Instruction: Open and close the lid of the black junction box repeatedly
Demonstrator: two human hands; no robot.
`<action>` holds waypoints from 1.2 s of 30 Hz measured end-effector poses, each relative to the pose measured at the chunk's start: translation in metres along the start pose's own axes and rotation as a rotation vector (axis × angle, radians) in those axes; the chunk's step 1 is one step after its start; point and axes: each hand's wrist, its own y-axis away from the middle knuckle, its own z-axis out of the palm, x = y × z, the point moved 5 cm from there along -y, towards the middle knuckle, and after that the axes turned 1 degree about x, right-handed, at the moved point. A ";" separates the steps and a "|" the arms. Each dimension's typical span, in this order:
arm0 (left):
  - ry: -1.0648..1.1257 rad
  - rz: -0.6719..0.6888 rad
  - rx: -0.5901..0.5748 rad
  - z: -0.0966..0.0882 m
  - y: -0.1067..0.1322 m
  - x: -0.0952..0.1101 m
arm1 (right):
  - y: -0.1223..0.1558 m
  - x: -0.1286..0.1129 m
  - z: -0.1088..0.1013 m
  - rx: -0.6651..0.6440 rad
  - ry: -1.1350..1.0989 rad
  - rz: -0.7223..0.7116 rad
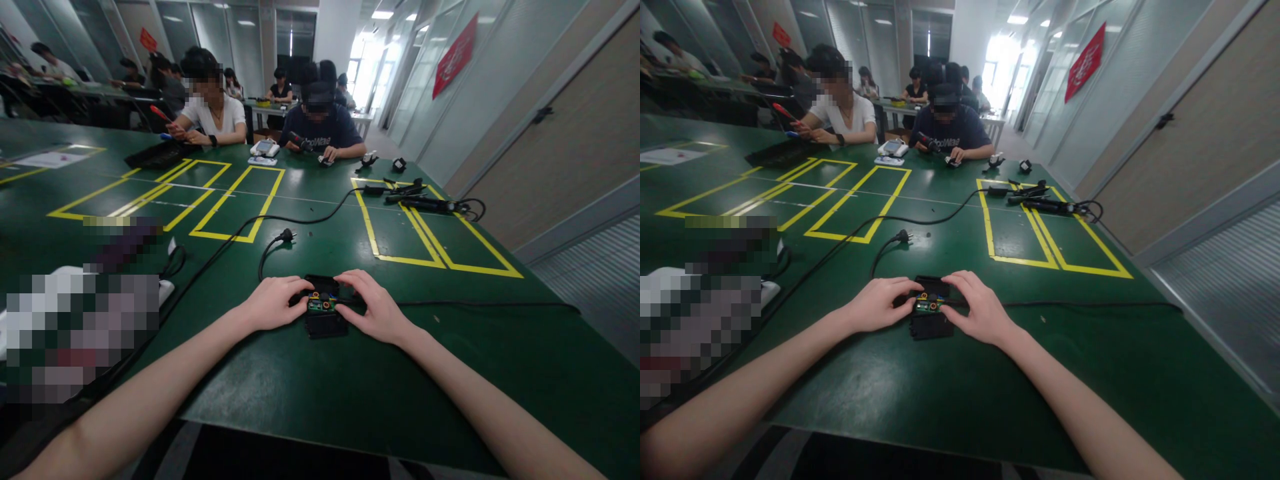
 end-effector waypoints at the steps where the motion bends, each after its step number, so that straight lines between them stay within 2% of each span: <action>1: -0.001 -0.003 0.007 0.000 0.000 -0.001 | 0.000 0.002 -0.002 -0.003 0.010 0.010; 7: 0.019 -0.001 0.031 0.000 0.001 -0.003 | -0.001 0.003 -0.007 -0.160 0.007 0.009; 11: 0.049 0.016 0.026 -0.003 0.004 -0.001 | -0.002 -0.002 -0.002 -0.189 0.038 0.005; 20: 0.033 -0.013 0.018 -0.001 0.003 -0.002 | -0.003 -0.004 0.009 -0.153 0.094 0.090; 29: 0.046 -0.012 0.054 -0.005 0.002 -0.003 | 0.000 0.009 0.006 -0.162 0.206 0.006; 36: 0.102 0.003 0.152 -0.017 0.003 -0.004 | 0.002 0.009 -0.004 -0.059 0.155 0.037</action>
